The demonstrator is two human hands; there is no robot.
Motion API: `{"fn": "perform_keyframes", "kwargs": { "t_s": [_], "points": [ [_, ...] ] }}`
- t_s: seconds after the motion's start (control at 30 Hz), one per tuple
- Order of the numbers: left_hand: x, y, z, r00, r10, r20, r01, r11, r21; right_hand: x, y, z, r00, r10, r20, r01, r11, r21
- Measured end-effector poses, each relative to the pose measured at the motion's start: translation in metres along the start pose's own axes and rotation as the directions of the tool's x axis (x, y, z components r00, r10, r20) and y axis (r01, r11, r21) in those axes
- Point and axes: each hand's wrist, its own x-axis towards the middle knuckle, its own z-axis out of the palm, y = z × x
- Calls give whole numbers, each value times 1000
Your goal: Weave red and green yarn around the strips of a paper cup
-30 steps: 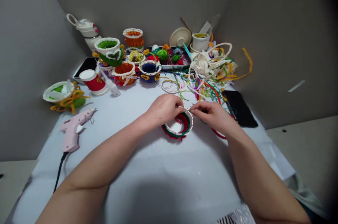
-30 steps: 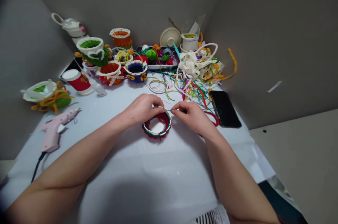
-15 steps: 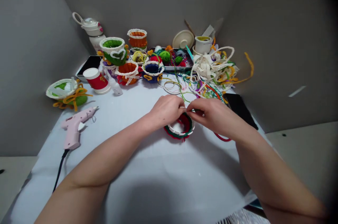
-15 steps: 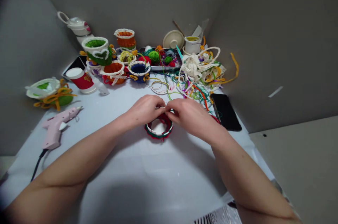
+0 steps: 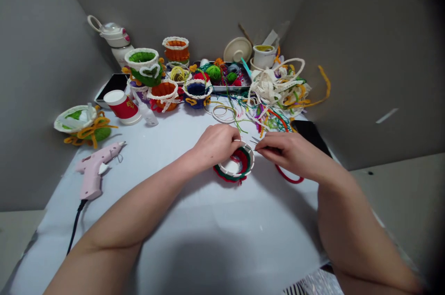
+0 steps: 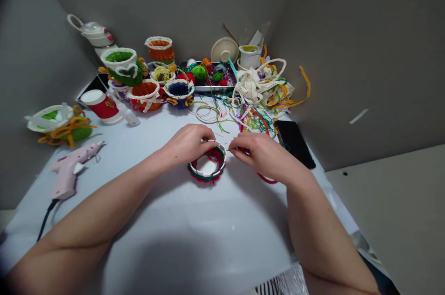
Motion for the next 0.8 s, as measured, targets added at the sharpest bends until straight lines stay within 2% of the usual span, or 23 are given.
{"fn": "perform_keyframes", "kwargs": {
  "t_s": [0.2,0.37,0.53,0.7,0.8],
  "points": [
    [-1,2,-3,1000,5,29,-7,998,70,2,5,14,993,95,63,-99,993,68],
    [-8,5,-12,995,7,96,-24,983,180,9,3,30,984,178,-7,-175,972,154],
    [-6,6,-6,997,29,78,-41,987,156,12,4,41,982,189,-18,-182,964,192],
    [-1,4,0,995,-23,95,6,984,181,9,4,39,977,209,-34,-199,962,188],
    [-2,4,-1,996,3,92,-11,996,85,9,1,36,976,217,-32,-205,956,211]
  ]
}}
